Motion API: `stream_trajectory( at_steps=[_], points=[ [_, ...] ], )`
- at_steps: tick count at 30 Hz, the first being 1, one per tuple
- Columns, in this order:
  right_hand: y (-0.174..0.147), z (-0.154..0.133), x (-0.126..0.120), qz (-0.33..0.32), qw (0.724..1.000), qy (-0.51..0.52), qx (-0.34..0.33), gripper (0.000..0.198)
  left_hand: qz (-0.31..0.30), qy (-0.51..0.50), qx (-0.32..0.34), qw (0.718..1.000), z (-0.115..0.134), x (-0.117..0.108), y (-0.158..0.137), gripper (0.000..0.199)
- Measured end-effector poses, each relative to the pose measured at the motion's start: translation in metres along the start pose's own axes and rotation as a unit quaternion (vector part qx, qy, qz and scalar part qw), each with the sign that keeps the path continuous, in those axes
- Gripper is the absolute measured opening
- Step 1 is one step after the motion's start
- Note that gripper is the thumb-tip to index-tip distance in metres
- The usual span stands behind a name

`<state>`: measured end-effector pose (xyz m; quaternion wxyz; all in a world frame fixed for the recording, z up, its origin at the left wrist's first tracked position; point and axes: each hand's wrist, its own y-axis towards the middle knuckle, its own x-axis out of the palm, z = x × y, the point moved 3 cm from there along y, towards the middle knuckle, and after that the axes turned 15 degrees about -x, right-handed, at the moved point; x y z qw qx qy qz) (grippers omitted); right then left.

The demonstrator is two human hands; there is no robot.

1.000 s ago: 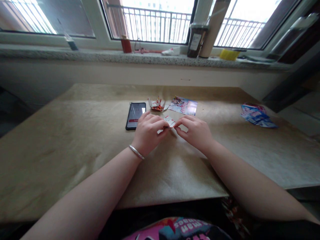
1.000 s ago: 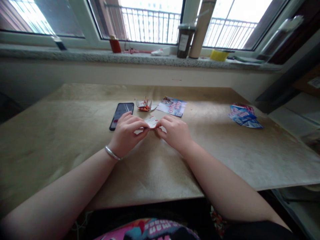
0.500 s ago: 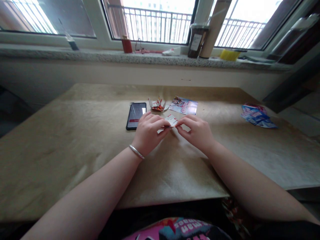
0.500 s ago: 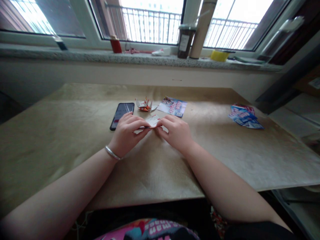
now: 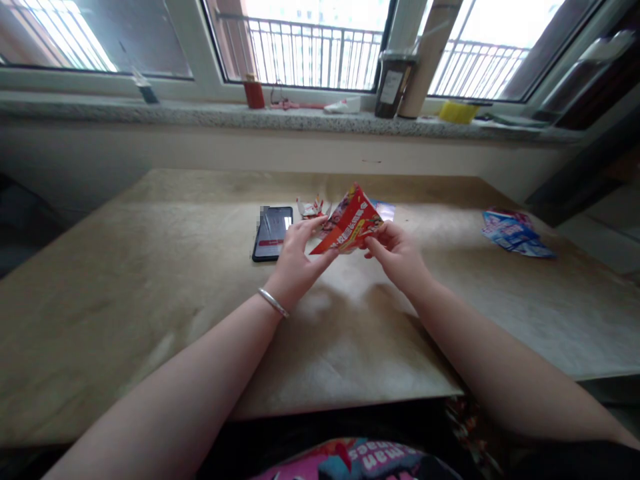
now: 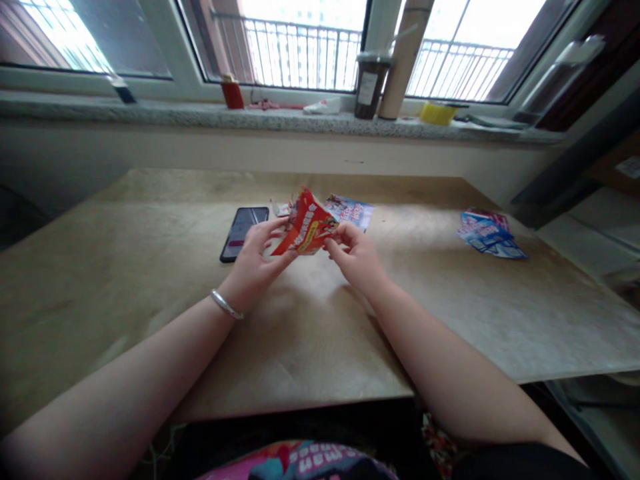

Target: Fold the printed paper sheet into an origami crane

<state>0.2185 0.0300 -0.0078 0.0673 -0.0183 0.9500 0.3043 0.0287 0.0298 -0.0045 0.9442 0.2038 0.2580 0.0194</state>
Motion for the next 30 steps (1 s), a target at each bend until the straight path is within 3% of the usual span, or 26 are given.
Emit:
stream_trajectory(
  at_steps=[6,11,14,21,27,30],
  points=[
    [0.0,0.001,0.004,-0.047,0.997,0.023,0.052,0.024,-0.002,-0.026,0.004,1.0,0.0,-0.001,0.002,0.04],
    [0.0,0.004,0.005,-0.085,0.996,-0.028,0.02,0.023,0.032,0.029,0.001,0.999,0.009,-0.006,0.002,0.026],
    [0.0,0.007,0.005,-0.081,0.996,-0.033,0.022,0.025,0.016,0.033,-0.003,0.999,0.01,-0.005,0.001,0.021],
    [-0.002,0.01,0.004,-0.066,0.993,0.007,0.101,0.03,-0.016,-0.022,0.009,1.0,0.008,-0.001,-0.001,0.022],
    [-0.002,0.007,0.006,-0.036,0.991,0.04,0.123,0.061,-0.031,-0.008,0.037,0.999,0.012,-0.001,-0.002,0.027],
    [-0.003,0.007,0.007,-0.042,0.991,0.047,0.115,0.063,-0.053,0.003,0.05,0.997,0.012,0.001,-0.003,0.023]
  ],
)
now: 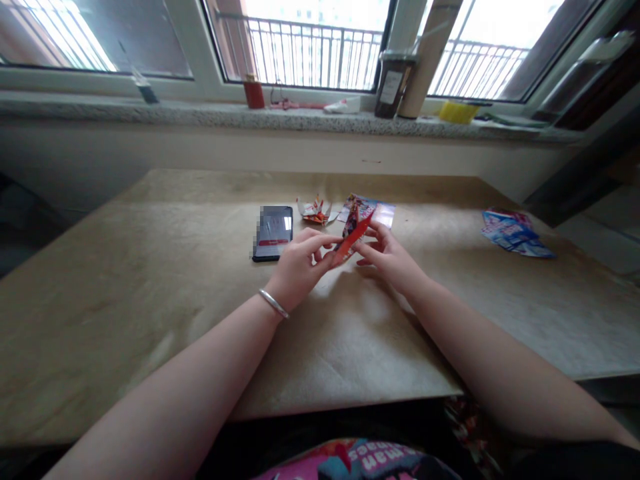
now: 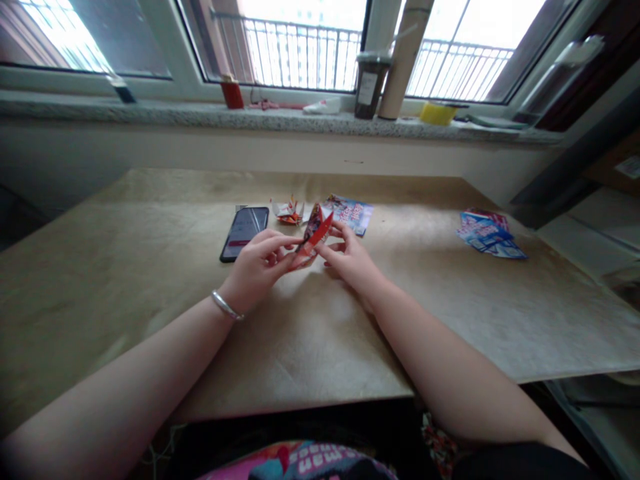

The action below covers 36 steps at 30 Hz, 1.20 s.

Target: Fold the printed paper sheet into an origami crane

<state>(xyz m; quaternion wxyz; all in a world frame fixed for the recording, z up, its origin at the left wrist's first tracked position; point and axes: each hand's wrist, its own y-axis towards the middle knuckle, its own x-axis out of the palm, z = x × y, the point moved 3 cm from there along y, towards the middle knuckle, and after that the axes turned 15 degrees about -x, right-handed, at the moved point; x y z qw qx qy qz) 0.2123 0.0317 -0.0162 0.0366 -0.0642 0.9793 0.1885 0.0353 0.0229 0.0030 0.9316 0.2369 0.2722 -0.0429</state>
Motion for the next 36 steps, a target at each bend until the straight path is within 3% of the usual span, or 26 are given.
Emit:
stream_trajectory(
  at_steps=[6,10,14,17,21,29,36],
  points=[
    [-0.001,0.006,0.001,-0.018,1.0,-0.013,-0.011,0.058,-0.031,0.009,0.014,0.999,0.001,0.004,-0.002,0.018],
    [0.0,0.007,-0.003,0.007,0.999,-0.047,-0.02,0.05,-0.015,-0.001,-0.043,0.999,-0.005,0.005,0.0,0.027],
    [0.001,0.009,-0.004,0.031,0.999,-0.019,-0.004,0.045,0.008,-0.023,-0.099,0.995,-0.012,0.005,0.002,0.039],
    [0.002,0.009,-0.004,0.043,0.999,0.006,0.007,0.044,-0.011,0.03,-0.084,0.996,-0.01,0.004,0.003,0.027],
    [0.0,0.009,-0.002,0.015,0.999,-0.017,0.023,0.044,0.008,0.106,-0.04,0.994,-0.006,0.001,0.004,0.022],
    [0.0,0.009,-0.001,-0.02,0.998,-0.031,0.044,0.041,-0.039,0.051,-0.009,0.998,-0.003,0.006,0.0,0.036],
    [0.001,0.013,-0.002,-0.011,0.997,-0.044,0.056,0.036,-0.093,0.132,-0.017,0.987,0.0,0.007,-0.002,0.018]
  ],
)
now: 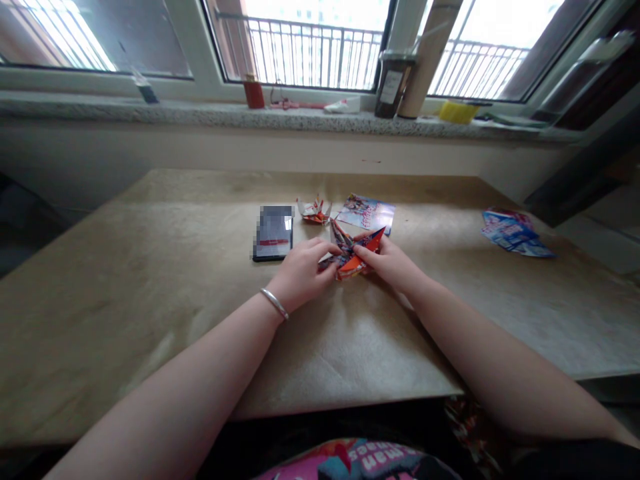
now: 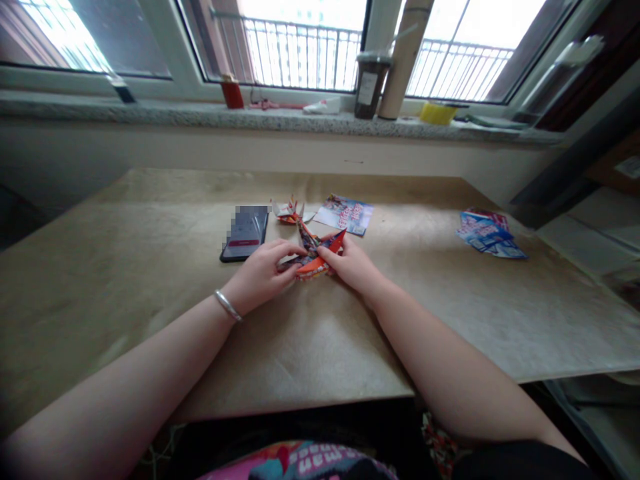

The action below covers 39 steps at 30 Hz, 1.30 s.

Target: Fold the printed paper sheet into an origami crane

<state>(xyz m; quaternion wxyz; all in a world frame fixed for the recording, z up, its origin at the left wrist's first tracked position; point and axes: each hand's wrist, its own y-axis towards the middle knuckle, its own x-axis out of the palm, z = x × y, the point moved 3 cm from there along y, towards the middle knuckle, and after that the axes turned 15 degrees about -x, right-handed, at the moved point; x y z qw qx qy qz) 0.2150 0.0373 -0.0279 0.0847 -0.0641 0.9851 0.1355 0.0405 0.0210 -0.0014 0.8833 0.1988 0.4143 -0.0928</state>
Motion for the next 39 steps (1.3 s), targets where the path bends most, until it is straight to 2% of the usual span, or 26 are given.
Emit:
stream_trajectory(
  at_steps=[6,8,12,16,20,25,28,33,39],
  points=[
    [0.002,0.003,-0.002,0.0,0.999,-0.002,-0.054,0.034,-0.007,-0.022,-0.027,0.999,-0.001,0.001,0.0,0.021],
    [0.003,0.004,-0.002,0.003,0.998,-0.012,-0.055,0.035,-0.005,-0.043,-0.037,0.998,-0.002,0.0,0.0,0.019],
    [0.003,0.004,-0.003,0.008,0.998,-0.022,-0.055,0.033,-0.03,-0.09,-0.048,0.994,-0.004,0.0,0.0,0.031],
    [0.003,0.002,-0.004,0.014,0.998,-0.018,-0.055,0.033,-0.044,-0.112,-0.026,0.992,-0.002,0.0,-0.001,0.042],
    [0.002,0.0,-0.004,0.025,0.999,-0.01,-0.047,0.033,-0.032,-0.098,-0.013,0.995,0.003,-0.002,-0.003,0.043],
    [0.002,-0.002,-0.003,0.026,0.999,0.02,-0.036,0.034,-0.02,-0.083,0.026,0.996,0.005,-0.001,-0.004,0.028],
    [0.002,-0.003,-0.003,0.038,0.998,-0.012,-0.046,0.034,-0.021,-0.092,0.038,0.995,0.005,0.0,-0.004,0.022],
    [0.003,0.003,-0.003,0.036,0.997,-0.028,-0.067,0.033,-0.031,-0.093,0.036,0.995,0.006,-0.001,-0.005,0.035],
    [0.004,0.004,-0.002,0.036,0.996,-0.04,-0.072,0.037,-0.014,-0.082,0.07,0.994,0.011,-0.001,-0.007,0.048]
  ],
)
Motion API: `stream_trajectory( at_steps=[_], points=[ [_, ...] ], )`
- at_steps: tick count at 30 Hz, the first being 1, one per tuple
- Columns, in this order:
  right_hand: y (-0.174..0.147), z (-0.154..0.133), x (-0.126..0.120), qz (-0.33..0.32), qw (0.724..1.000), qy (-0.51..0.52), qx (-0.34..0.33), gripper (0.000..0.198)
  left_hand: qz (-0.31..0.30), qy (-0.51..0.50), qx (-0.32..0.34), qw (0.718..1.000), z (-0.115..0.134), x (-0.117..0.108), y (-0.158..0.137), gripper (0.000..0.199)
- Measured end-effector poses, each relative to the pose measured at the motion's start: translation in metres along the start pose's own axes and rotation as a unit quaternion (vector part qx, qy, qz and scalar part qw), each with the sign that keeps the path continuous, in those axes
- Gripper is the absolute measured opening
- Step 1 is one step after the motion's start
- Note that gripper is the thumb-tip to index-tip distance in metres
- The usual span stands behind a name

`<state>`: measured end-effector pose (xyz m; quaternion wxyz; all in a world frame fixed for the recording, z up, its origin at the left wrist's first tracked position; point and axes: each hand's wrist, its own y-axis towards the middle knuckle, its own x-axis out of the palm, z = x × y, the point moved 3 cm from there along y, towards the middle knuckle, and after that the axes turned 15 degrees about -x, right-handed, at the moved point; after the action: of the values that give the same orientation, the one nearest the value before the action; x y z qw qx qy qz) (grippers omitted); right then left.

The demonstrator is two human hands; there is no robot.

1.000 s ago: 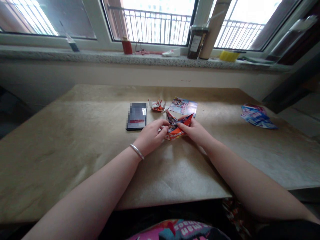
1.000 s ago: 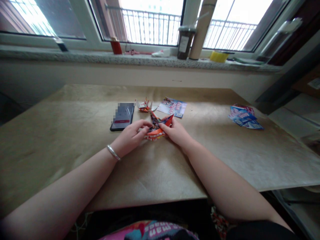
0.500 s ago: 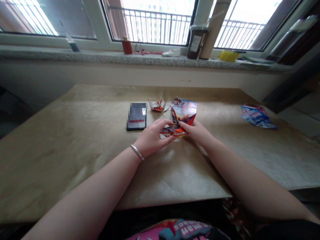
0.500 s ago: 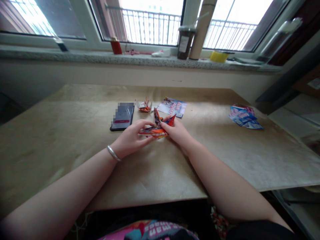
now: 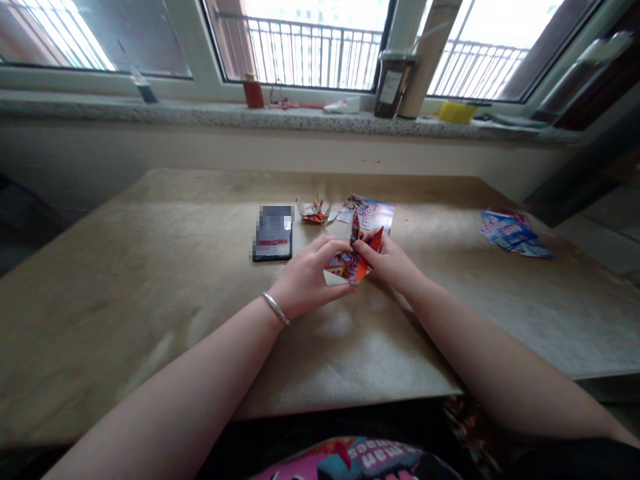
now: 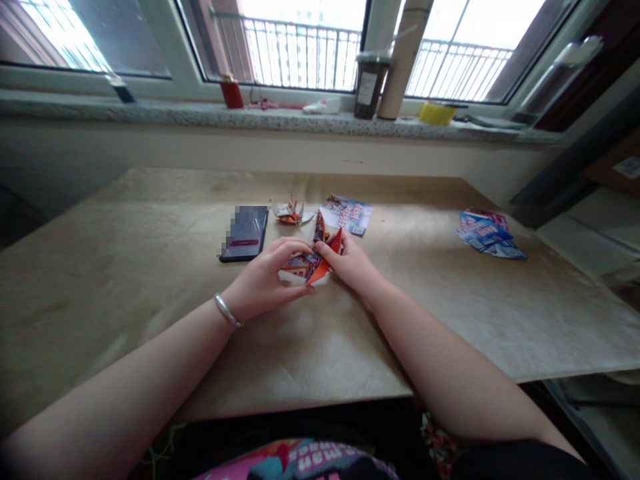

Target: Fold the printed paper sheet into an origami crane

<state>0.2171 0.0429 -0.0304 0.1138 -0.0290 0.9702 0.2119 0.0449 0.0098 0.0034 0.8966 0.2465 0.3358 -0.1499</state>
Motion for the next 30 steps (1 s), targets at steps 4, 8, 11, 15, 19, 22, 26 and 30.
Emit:
stream_trajectory(
  at_steps=[4,8,11,15,19,22,26,30],
  points=[
    [-0.001,-0.007,0.001,0.001,1.0,-0.014,-0.002,0.039,0.023,0.021,-0.017,0.999,-0.001,0.0,0.001,0.033],
    [-0.005,-0.013,0.004,-0.031,0.996,0.078,0.032,0.044,0.057,-0.003,-0.057,0.997,-0.003,-0.003,0.004,0.024],
    [-0.005,-0.014,0.005,-0.034,0.989,0.129,0.059,0.04,0.091,-0.042,-0.105,0.989,-0.009,-0.004,0.006,0.021],
    [-0.003,-0.014,0.003,-0.016,0.983,0.165,0.081,0.021,0.105,-0.126,-0.154,0.974,-0.017,-0.004,0.008,0.024],
    [-0.001,-0.014,0.002,-0.001,0.988,0.139,0.068,0.016,0.124,-0.205,-0.191,0.952,-0.024,-0.003,0.009,0.046],
    [-0.001,-0.014,0.001,0.001,0.991,0.118,0.06,0.02,0.139,-0.265,-0.202,0.933,-0.027,-0.003,0.009,0.056],
    [-0.001,-0.014,-0.002,0.007,0.994,0.088,0.063,0.022,0.117,-0.349,-0.188,0.91,-0.028,-0.002,0.011,0.06],
    [-0.001,-0.014,-0.005,0.02,0.994,0.078,0.073,0.021,0.078,-0.373,-0.169,0.909,-0.025,0.0,0.011,0.061]
  ],
)
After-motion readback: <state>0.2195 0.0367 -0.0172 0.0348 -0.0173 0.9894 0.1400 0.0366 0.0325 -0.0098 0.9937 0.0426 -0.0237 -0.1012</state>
